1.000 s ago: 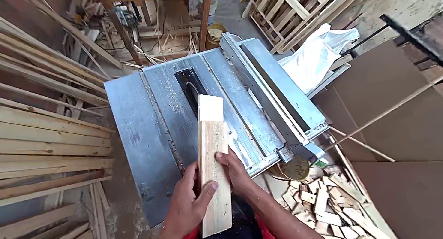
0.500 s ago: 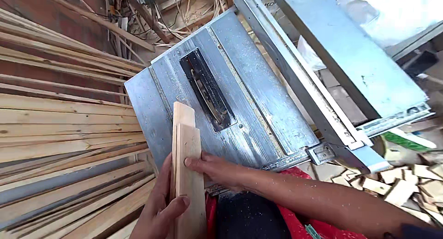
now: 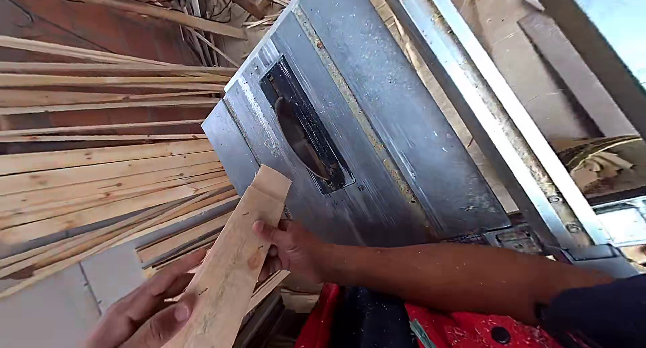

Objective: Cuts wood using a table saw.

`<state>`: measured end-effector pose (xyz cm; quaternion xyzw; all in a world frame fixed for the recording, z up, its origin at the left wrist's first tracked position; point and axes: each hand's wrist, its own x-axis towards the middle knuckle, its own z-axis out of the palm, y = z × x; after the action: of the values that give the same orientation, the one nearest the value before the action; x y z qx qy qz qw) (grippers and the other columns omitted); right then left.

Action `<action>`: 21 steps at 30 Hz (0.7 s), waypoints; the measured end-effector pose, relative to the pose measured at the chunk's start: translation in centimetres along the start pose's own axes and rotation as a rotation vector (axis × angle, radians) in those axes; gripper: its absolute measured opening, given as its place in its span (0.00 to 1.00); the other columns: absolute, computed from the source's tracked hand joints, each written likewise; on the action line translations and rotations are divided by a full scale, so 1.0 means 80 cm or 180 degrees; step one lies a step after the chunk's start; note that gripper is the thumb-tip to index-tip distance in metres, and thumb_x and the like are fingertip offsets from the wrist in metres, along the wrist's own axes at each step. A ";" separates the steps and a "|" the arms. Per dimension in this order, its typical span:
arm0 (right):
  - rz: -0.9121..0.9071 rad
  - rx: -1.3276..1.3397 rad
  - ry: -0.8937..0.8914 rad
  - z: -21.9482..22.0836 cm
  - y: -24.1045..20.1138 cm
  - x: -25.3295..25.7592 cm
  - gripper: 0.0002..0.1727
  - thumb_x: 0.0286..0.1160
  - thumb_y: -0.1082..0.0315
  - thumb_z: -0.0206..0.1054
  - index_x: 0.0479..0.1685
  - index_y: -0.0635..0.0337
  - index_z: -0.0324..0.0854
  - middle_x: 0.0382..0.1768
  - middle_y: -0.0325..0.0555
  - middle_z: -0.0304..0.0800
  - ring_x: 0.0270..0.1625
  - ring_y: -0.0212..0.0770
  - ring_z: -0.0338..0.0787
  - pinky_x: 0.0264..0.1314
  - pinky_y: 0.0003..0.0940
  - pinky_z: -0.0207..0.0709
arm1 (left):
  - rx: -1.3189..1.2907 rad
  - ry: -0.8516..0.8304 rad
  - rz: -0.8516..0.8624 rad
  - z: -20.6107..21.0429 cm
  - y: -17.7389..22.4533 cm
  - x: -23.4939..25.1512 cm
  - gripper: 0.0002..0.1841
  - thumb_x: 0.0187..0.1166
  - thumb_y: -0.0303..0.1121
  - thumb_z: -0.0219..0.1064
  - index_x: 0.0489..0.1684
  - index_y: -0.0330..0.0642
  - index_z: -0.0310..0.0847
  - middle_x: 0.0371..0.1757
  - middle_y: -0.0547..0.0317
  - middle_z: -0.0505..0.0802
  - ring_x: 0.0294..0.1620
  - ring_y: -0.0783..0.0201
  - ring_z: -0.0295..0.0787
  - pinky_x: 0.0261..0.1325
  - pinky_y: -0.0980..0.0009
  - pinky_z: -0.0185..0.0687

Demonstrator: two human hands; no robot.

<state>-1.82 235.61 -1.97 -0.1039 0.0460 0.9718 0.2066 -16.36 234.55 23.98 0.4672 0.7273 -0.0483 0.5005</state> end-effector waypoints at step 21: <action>-0.0543 0.1736 0.0169 0.011 -0.073 -0.011 0.14 0.92 0.64 0.55 0.57 0.67 0.75 0.41 0.50 0.92 0.39 0.36 0.94 0.41 0.30 0.90 | 0.0756 -0.0788 -0.0399 -0.042 0.209 0.145 0.24 0.76 0.37 0.67 0.74 0.48 0.84 0.53 0.56 0.97 0.50 0.60 0.97 0.56 0.67 0.93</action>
<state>1.19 240.73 -1.23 -0.0735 0.3022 0.8996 0.3066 -7.26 253.05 23.30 0.4673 0.6770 -0.2220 0.5235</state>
